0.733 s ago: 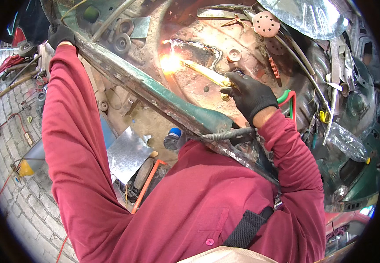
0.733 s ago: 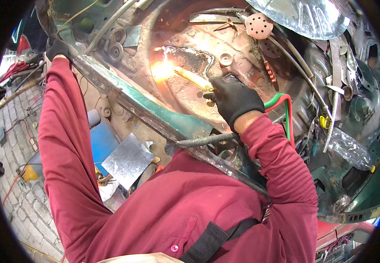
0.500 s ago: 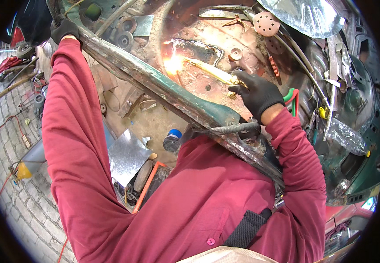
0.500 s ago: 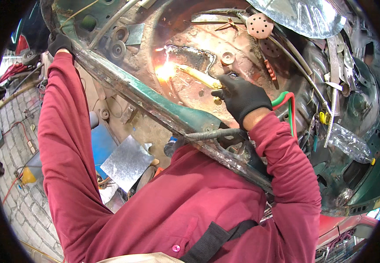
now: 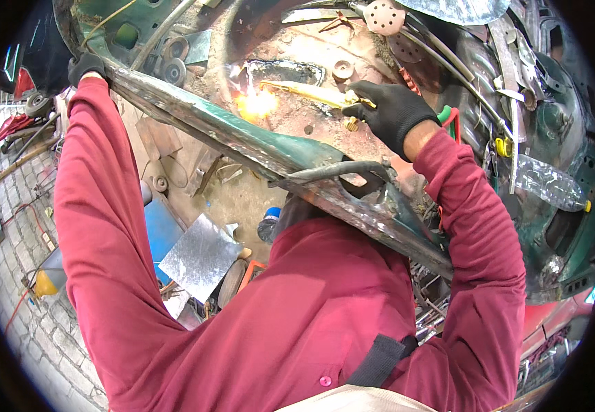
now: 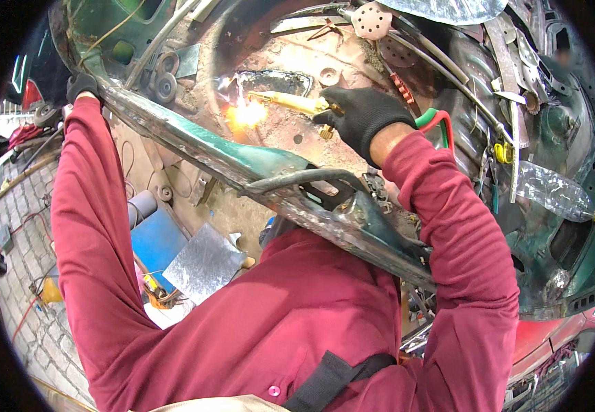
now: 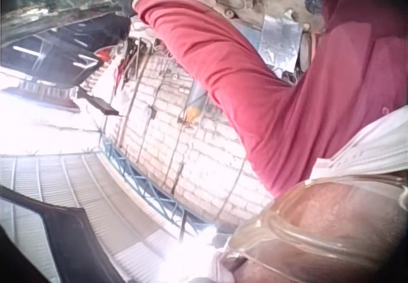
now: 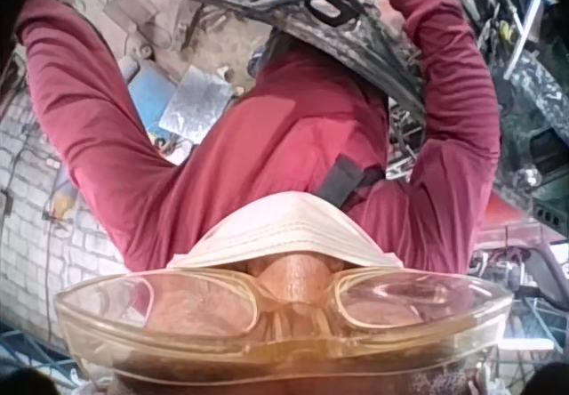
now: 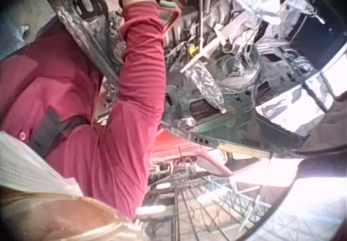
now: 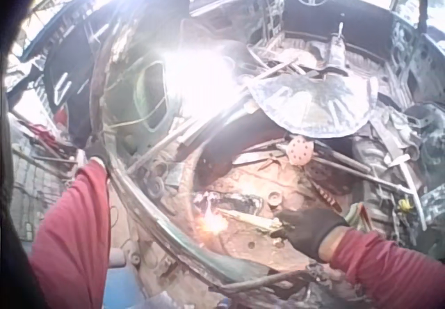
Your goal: The person uses a handheld torch to apply a flame to a metal surface inside a vehicle's wheel well. The person holds the torch steady and moves the flame across the area to heat the metal.
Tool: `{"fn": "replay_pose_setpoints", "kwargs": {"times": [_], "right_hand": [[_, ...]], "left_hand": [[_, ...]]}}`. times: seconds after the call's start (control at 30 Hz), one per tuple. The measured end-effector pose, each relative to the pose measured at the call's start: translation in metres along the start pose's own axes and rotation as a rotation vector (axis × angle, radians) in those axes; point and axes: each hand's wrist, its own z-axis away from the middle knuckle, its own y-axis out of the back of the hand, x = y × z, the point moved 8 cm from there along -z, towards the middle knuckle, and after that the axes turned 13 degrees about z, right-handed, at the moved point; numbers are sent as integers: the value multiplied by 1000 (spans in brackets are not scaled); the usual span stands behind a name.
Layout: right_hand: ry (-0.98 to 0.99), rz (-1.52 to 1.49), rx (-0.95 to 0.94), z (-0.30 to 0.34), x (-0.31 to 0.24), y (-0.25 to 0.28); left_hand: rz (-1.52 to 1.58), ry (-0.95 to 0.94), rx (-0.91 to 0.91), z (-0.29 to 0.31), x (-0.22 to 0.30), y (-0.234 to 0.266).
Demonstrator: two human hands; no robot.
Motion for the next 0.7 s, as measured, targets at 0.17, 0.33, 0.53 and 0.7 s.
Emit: {"fn": "replay_pose_setpoints", "kwargs": {"times": [0.17, 0.33, 0.53, 0.7], "right_hand": [[-63, -43, -14, -1, 15, -6], [-30, 11, -47, -5, 12, -10], [-12, -39, -76, -14, 11, -6], [22, -59, -73, -21, 9, -13]], "left_hand": [[-790, -79, -409, 38, 24, -32], [-925, -135, -440, 39, 17, -26], [-1109, -235, -551, 32, -1, -26], [-925, -141, -394, 32, -4, -12]]}}
